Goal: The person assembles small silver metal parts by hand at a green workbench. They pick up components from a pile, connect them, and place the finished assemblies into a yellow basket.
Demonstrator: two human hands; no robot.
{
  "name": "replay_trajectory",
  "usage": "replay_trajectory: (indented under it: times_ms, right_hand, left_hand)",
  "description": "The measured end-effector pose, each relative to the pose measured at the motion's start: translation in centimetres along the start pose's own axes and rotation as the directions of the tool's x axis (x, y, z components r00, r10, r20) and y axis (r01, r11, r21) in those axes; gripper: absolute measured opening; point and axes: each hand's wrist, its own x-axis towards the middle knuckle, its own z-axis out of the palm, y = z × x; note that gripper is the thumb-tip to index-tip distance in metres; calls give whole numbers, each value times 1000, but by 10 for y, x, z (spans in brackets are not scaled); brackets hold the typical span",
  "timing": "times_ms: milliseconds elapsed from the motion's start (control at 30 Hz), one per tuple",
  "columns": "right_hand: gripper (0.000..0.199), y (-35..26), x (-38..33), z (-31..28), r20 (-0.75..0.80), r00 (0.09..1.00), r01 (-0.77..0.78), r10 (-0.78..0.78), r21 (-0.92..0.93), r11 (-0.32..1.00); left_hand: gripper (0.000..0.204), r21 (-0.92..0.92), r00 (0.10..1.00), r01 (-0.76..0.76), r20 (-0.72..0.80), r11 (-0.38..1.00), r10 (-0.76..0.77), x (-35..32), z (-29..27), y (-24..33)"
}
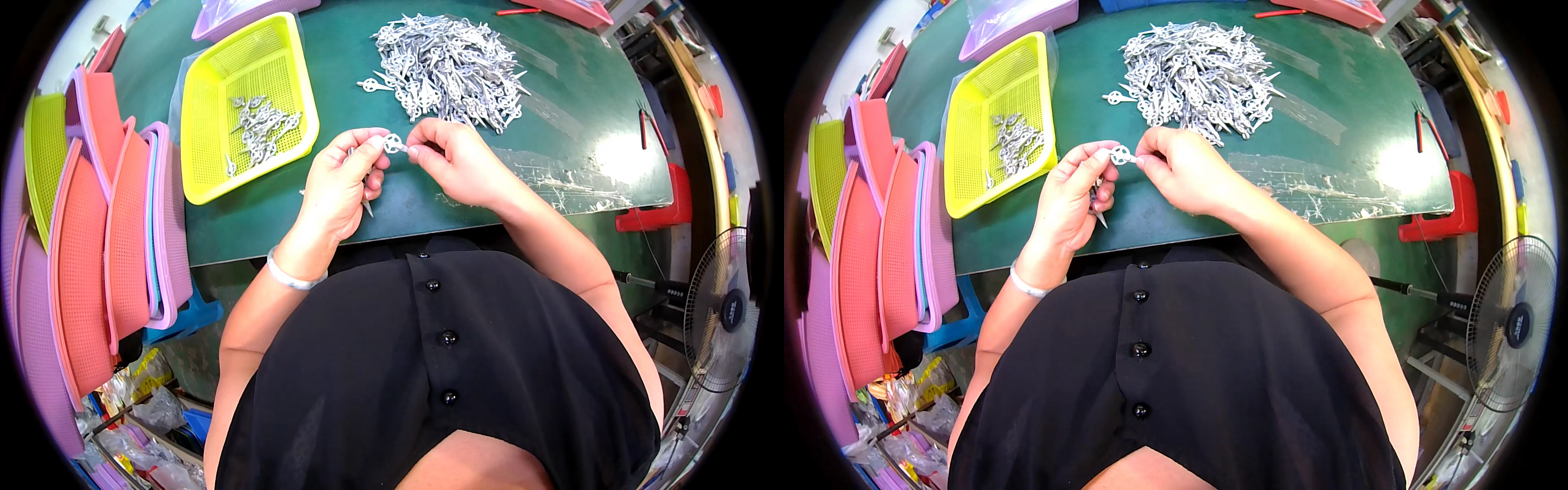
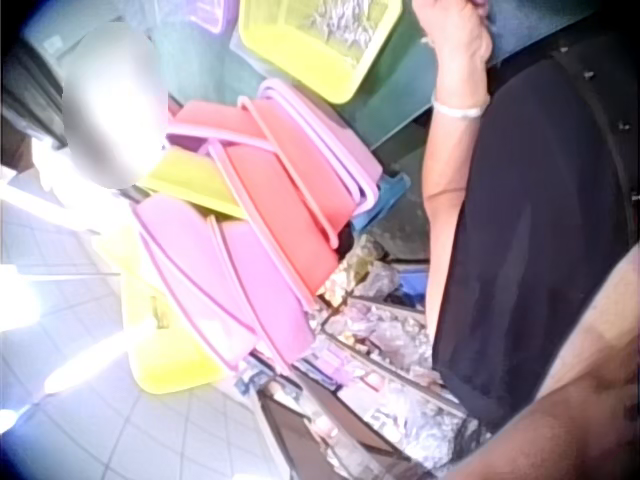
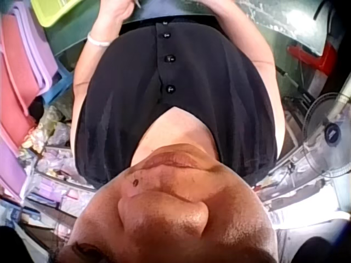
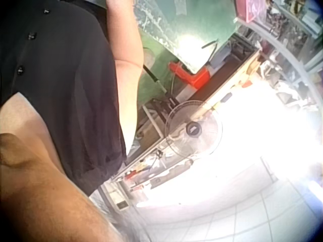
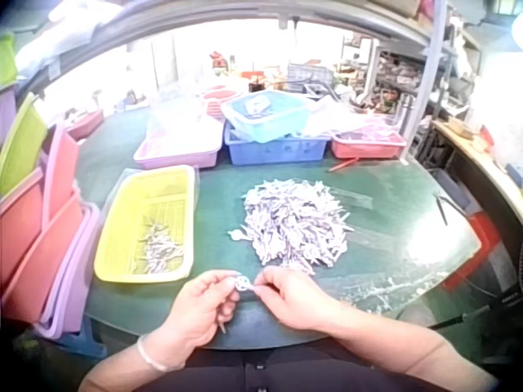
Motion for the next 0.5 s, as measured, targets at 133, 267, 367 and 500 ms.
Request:
replay_trajectory:
  times_ms: [133,267,367,500]
  right_hand:
    - [13,-2,-6,3,90,977,-212,191,401,891]
    - [14,0,-9,0,206,936,-350,284,614,708]
    - [14,5,-11,-2,285,913,-408,292,658,633]
    - [12,1,-14,1,234,923,-383,304,627,678]
  left_hand:
    - [14,16,999,-30,13,999,30,2,3,0]
    - [15,38,998,-43,48,998,41,2,1,-1]
    - [17,63,996,-51,70,997,47,0,2,-1]
    - [21,19,997,-57,55,998,56,-2,8,-1]
